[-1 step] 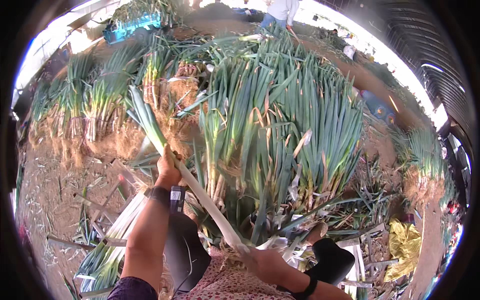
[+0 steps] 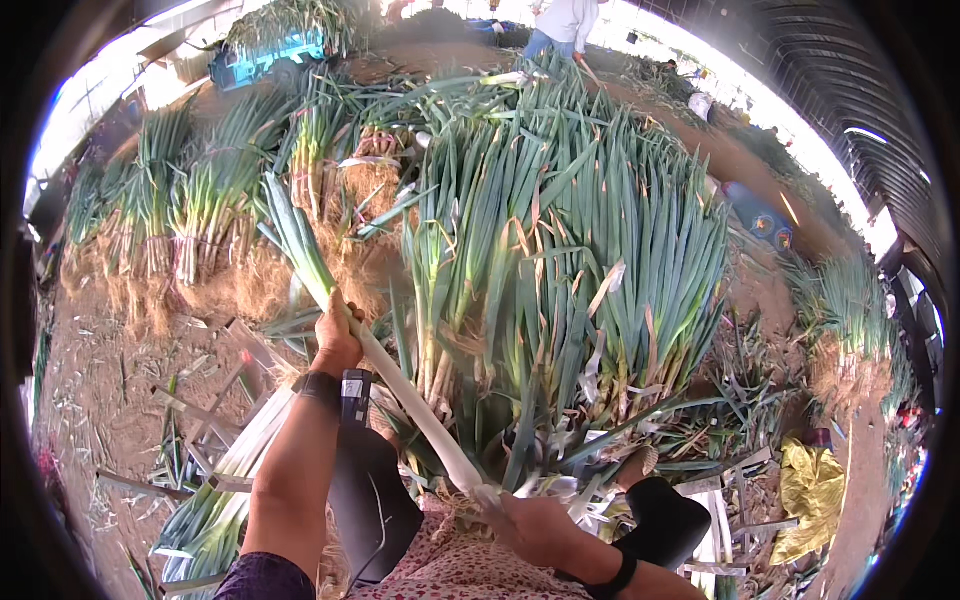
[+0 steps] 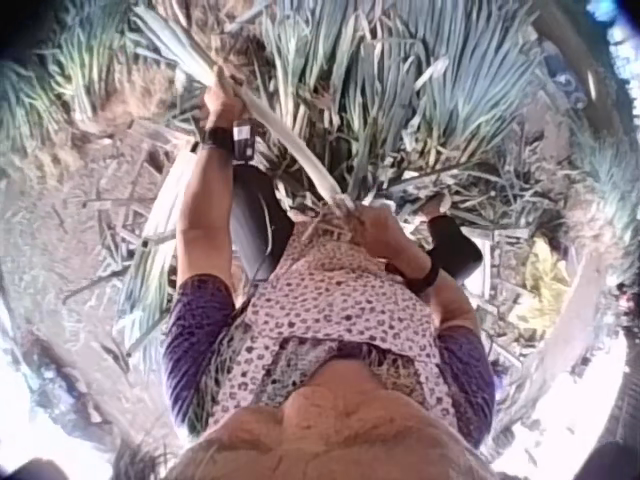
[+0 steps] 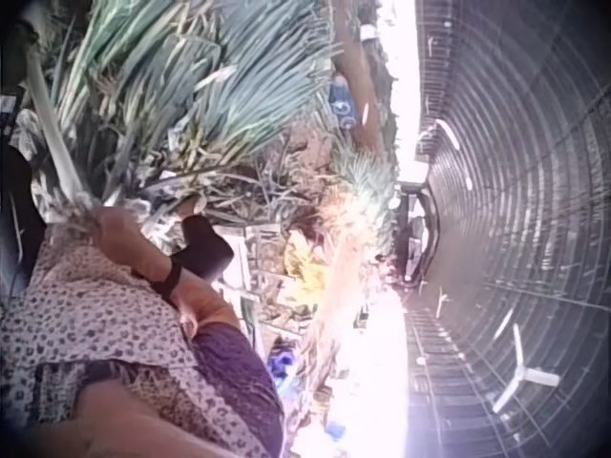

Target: The person peels the outer layers from individual leeks by hand, pulls off the roots, and places the cleaned leeks onto a metal rack, repeating the process for several leeks.

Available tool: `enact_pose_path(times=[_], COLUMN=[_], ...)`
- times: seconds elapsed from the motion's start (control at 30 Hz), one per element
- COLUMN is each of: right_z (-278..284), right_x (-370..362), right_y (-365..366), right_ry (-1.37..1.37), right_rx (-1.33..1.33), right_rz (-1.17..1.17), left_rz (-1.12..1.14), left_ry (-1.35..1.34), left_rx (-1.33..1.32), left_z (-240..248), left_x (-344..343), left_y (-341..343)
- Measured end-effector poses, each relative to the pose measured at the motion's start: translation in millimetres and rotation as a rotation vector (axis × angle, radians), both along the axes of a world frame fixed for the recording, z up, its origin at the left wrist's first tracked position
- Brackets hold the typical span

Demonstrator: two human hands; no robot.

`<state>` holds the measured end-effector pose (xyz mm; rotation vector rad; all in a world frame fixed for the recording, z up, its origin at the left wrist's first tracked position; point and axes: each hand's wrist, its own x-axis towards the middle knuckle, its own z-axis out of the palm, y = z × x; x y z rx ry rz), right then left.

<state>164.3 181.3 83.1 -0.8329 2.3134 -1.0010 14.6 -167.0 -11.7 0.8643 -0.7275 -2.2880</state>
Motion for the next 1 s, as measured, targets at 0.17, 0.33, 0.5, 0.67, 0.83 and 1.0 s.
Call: enact_pose_path(times=[0.17,0.33,0.5,0.67,0.83,1.0], right_z=[6.9,-11.0,-76.0,-104.5,-128.4,-190.6], right_x=[14.4,28.8,-19.8,-23.7,-30.8,-41.9], right_y=[32.0,112.6,97.1,68.9,62.1,74.9], right_ry=[0.151,0.11,0.166,0.095,0.098,0.031], right_rx=[0.137,0.267,0.071,0.195,0.263,0.347], right_rz=[0.136,-0.019,-0.204,-0.064,-0.006,0.121], left_rz=[0.1,0.331,0.532,0.817,0.965,0.957], left_ry=[-0.091,-0.446,-0.192,-0.331,-1.031,-0.805], left_rx=[-0.033,-0.552,-0.484,-0.587,-0.825,-0.662], left_z=[-1.9,21.1,75.6,29.2,-64.6,-55.3], left_x=[14.8,94.9,208.2,382.6,595.8,670.9], left_y=[-30.0,-180.9,-217.2,-221.1,-168.3,-124.5])
